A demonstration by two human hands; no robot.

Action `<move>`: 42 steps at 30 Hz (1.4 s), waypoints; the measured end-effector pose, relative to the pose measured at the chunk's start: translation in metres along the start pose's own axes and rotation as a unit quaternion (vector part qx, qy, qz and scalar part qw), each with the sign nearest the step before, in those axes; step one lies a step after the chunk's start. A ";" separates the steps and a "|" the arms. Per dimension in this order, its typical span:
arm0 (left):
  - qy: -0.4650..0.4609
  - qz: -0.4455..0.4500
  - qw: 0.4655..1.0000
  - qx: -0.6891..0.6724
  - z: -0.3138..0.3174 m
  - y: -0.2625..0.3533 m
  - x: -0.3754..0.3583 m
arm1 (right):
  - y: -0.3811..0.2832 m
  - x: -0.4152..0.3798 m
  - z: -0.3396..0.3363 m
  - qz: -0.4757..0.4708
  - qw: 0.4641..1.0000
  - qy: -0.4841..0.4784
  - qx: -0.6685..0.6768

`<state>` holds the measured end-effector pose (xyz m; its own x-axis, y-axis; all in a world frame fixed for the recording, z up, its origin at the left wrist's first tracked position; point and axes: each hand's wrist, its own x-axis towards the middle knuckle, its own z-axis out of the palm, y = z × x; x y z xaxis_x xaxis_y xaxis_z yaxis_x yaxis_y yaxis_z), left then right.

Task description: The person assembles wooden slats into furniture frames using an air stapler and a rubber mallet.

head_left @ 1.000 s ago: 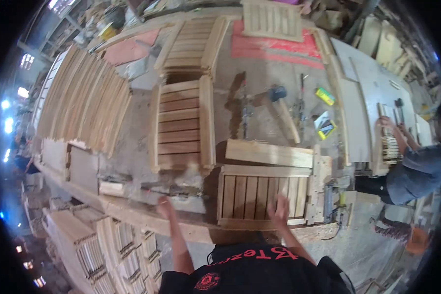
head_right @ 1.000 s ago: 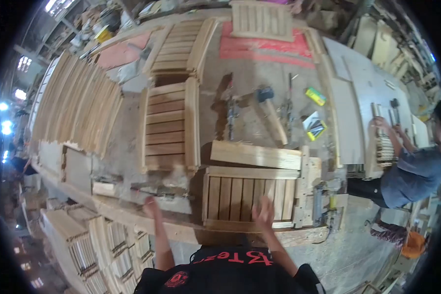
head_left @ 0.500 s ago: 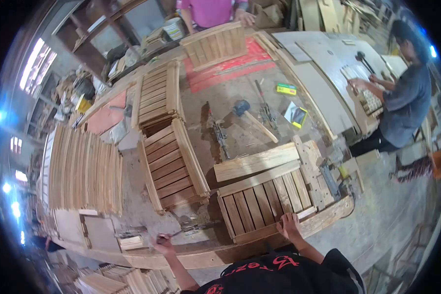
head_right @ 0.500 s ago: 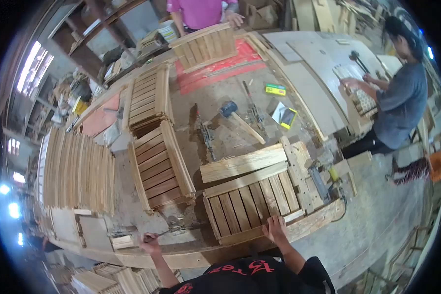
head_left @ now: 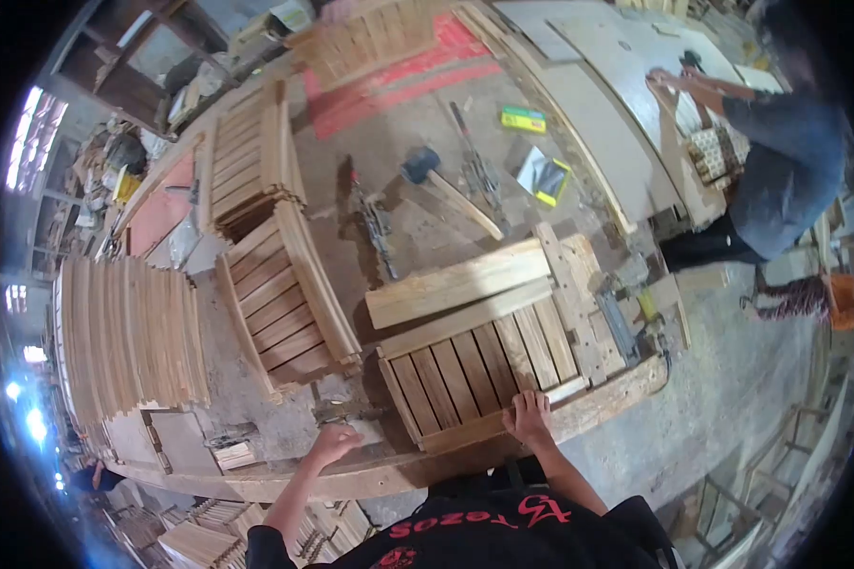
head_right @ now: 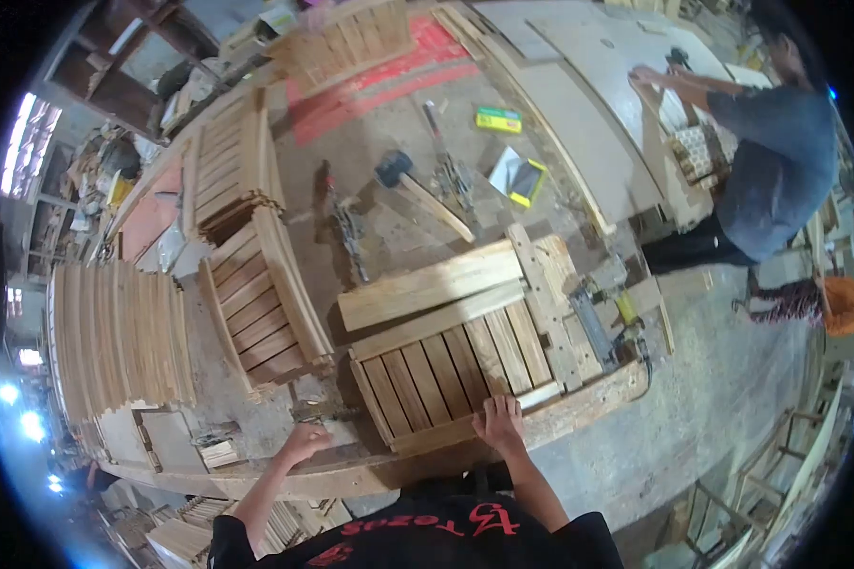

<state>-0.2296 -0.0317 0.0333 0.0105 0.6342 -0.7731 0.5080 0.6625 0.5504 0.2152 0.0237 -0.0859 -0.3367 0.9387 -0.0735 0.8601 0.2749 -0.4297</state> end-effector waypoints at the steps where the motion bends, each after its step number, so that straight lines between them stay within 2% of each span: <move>1: 0.014 0.009 1.000 0.008 0.001 -0.005 -0.002 | 0.002 -0.001 0.005 0.004 1.000 0.001 0.002; 3: 0.040 0.035 0.998 0.025 0.006 -0.017 0.006 | 0.003 -0.006 0.003 0.007 1.000 0.007 0.004; 6: 0.149 0.156 0.962 0.170 0.034 -0.034 0.042 | 0.005 -0.001 -0.001 0.006 1.000 0.014 0.007; 8: 0.179 0.131 0.956 0.194 0.040 -0.017 0.044 | 0.005 -0.002 -0.001 0.013 1.000 -0.005 0.009; 9: 0.201 0.121 0.951 0.201 0.045 -0.008 0.049 | 0.006 -0.001 -0.001 -0.002 1.000 0.023 -0.007; 13: 0.244 0.097 0.964 0.037 0.050 -0.038 0.056 | 0.007 0.001 0.000 -0.018 0.999 0.033 -0.025; 14: 0.252 0.095 0.963 0.033 0.055 -0.052 0.054 | 0.010 -0.002 -0.001 -0.019 0.999 0.023 -0.023; 17: 0.296 0.097 0.950 0.025 0.051 -0.023 0.051 | 0.010 0.002 0.003 -0.029 1.000 0.012 -0.003; 20: 0.382 0.093 0.919 0.011 0.057 -0.041 0.057 | 0.012 0.004 0.004 -0.056 0.998 0.038 -0.011; 22: 0.414 0.055 0.908 0.046 0.061 -0.030 0.057 | 0.011 0.009 -0.004 -0.048 0.998 0.026 0.038; 23: 0.424 0.035 0.903 0.062 0.061 -0.017 0.054 | 0.015 0.019 -0.004 -0.039 0.994 0.017 0.105; 25: 0.394 0.063 0.917 0.020 0.074 0.025 0.043 | 0.021 0.034 -0.005 -0.005 0.972 -0.016 0.236; 28: 0.362 0.160 0.917 -0.048 0.060 0.118 0.073 | 0.027 0.135 -0.034 0.022 0.963 0.102 0.247; 30: 0.394 0.213 0.894 0.026 0.023 0.185 0.109 | 0.018 0.234 -0.078 0.076 0.935 0.083 0.335; 33: 0.414 0.184 0.882 -0.129 -0.068 0.254 0.210 | 0.006 0.387 -0.115 0.087 0.909 0.159 0.376; 34: 0.504 0.251 0.819 -0.108 -0.099 0.262 0.263 | 0.003 0.433 -0.122 0.103 0.901 0.169 0.386; 36: 0.553 0.235 0.797 -0.056 -0.169 0.262 0.368 | 0.014 0.523 -0.106 0.101 0.917 0.198 0.331; 38: 0.588 0.113 0.800 0.036 -0.219 0.250 0.467 | 0.029 0.606 -0.080 0.098 0.928 0.215 0.289; 40: 0.410 0.058 0.910 -0.020 -0.253 0.260 0.519 | 0.037 0.650 -0.055 0.078 0.937 0.204 0.271; 42: 0.411 0.122 0.903 -0.037 -0.253 0.260 0.558 | 0.021 0.652 -0.052 0.014 0.942 0.185 0.279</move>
<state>-0.3095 0.5955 -0.1753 -0.5443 0.8259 -0.1473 0.5182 0.4691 0.7152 0.0333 0.6517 -0.0960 -0.0711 0.9805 0.1830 0.4969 0.1939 -0.8458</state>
